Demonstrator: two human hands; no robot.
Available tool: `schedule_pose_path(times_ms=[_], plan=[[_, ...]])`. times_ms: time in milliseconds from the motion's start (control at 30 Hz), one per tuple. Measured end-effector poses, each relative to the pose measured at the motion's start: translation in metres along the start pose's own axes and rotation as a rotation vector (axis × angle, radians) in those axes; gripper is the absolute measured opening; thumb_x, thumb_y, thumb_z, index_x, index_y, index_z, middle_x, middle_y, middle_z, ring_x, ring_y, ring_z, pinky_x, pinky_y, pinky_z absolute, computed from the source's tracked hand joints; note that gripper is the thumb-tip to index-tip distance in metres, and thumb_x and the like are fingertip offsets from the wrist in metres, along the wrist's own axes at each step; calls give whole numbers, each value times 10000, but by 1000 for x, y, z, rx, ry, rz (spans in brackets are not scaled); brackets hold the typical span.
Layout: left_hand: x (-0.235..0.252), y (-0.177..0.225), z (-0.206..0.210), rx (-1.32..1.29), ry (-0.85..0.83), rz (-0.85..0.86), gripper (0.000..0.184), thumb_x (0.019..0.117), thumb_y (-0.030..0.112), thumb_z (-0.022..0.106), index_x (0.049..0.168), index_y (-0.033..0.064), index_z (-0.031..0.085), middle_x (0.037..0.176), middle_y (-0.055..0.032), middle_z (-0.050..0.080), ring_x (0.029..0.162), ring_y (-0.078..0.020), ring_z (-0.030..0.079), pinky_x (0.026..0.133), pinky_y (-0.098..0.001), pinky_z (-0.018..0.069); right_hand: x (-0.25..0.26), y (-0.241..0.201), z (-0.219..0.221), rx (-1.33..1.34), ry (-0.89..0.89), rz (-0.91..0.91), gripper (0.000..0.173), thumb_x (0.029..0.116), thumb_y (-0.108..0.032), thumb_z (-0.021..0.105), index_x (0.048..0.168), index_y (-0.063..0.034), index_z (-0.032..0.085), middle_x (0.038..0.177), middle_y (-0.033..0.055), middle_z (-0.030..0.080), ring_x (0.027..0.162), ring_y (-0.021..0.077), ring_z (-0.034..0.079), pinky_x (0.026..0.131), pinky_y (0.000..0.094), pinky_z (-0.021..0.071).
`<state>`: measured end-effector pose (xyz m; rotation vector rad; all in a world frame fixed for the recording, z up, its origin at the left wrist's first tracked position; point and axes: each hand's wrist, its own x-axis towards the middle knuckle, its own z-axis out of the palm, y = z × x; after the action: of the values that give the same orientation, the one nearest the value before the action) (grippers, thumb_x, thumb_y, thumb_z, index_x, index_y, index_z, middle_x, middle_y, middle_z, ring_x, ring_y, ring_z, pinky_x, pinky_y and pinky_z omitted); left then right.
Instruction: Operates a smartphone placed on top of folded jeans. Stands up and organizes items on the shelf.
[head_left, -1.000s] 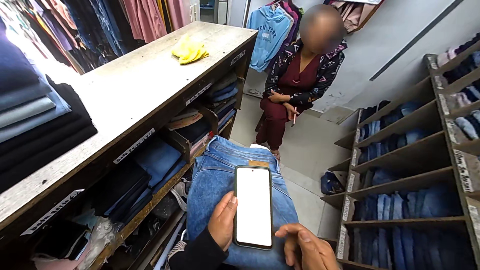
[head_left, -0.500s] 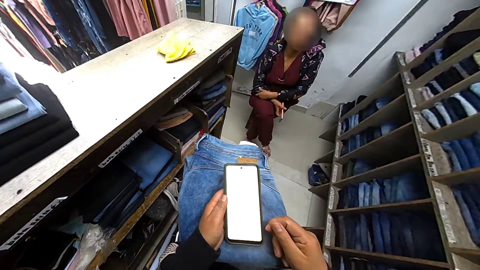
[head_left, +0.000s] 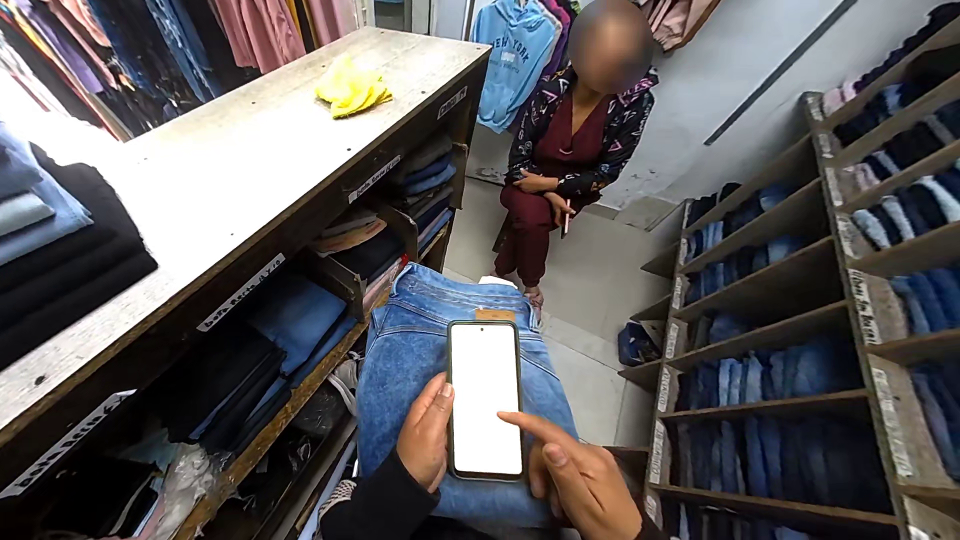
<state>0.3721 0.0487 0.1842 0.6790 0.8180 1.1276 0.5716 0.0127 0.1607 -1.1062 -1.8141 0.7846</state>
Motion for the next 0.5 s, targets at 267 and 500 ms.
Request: schedule_pose_path(times_ms=[267,500], plan=[[0,0,2,2,5,-5,451,1054,155,274,1402,-103,398,1139,-123,684,1016,-148,705,933,-346,586,1,0,0,33,42,90,666,1075,-579,268,1485,-123,527,568,-62,568,409,-6,479,368,186,422],[1,0,2,15,-18,-4,462,1052,165,280,1400,-112,404,1155,-132,669,1021,-138,694,943,-346,576,-2,-12,-4,144,145,173,634,1090,-503,314,1474,-13,435,579,-80,568,406,-12,497,361,173,441]])
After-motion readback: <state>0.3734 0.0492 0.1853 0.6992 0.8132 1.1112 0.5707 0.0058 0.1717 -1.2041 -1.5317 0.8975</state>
